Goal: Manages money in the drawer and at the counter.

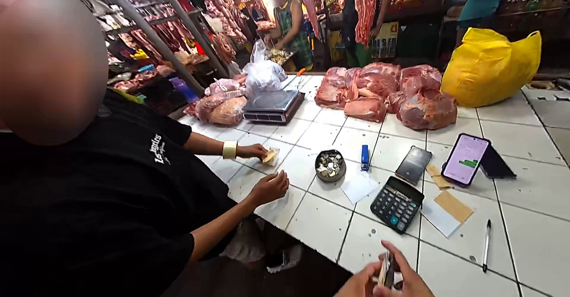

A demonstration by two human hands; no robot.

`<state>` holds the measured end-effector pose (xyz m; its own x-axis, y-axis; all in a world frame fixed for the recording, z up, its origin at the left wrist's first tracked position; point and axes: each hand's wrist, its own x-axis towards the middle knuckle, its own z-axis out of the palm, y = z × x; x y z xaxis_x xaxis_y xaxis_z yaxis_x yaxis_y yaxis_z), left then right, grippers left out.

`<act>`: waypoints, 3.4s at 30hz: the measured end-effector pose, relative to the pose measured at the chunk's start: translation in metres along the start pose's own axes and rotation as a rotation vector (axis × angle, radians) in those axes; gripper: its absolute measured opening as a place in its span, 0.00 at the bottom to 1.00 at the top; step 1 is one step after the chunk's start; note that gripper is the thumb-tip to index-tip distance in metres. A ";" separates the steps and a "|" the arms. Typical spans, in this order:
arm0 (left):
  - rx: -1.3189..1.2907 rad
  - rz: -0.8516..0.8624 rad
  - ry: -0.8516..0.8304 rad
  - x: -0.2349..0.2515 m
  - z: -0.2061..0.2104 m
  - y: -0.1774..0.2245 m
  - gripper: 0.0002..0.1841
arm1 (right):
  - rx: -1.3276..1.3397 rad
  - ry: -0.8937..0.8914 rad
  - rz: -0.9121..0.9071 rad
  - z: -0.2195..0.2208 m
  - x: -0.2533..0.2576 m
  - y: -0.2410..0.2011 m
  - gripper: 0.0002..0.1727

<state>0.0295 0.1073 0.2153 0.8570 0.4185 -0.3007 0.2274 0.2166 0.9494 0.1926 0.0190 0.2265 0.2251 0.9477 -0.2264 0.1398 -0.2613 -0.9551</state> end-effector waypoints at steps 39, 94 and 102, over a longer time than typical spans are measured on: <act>-0.606 -0.064 0.155 0.018 0.041 0.009 0.25 | 0.221 0.346 0.073 -0.014 -0.027 -0.005 0.58; -0.425 0.194 0.399 0.021 0.074 0.045 0.09 | 0.272 0.749 -0.393 -0.044 -0.052 -0.022 0.08; -0.366 0.169 0.370 0.014 0.078 0.037 0.08 | 0.285 0.717 -0.292 -0.035 -0.060 -0.004 0.07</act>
<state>0.0863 0.0529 0.2533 0.6326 0.7421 -0.2215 -0.1318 0.3850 0.9135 0.2122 -0.0431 0.2509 0.7923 0.5975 0.1235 0.0597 0.1256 -0.9903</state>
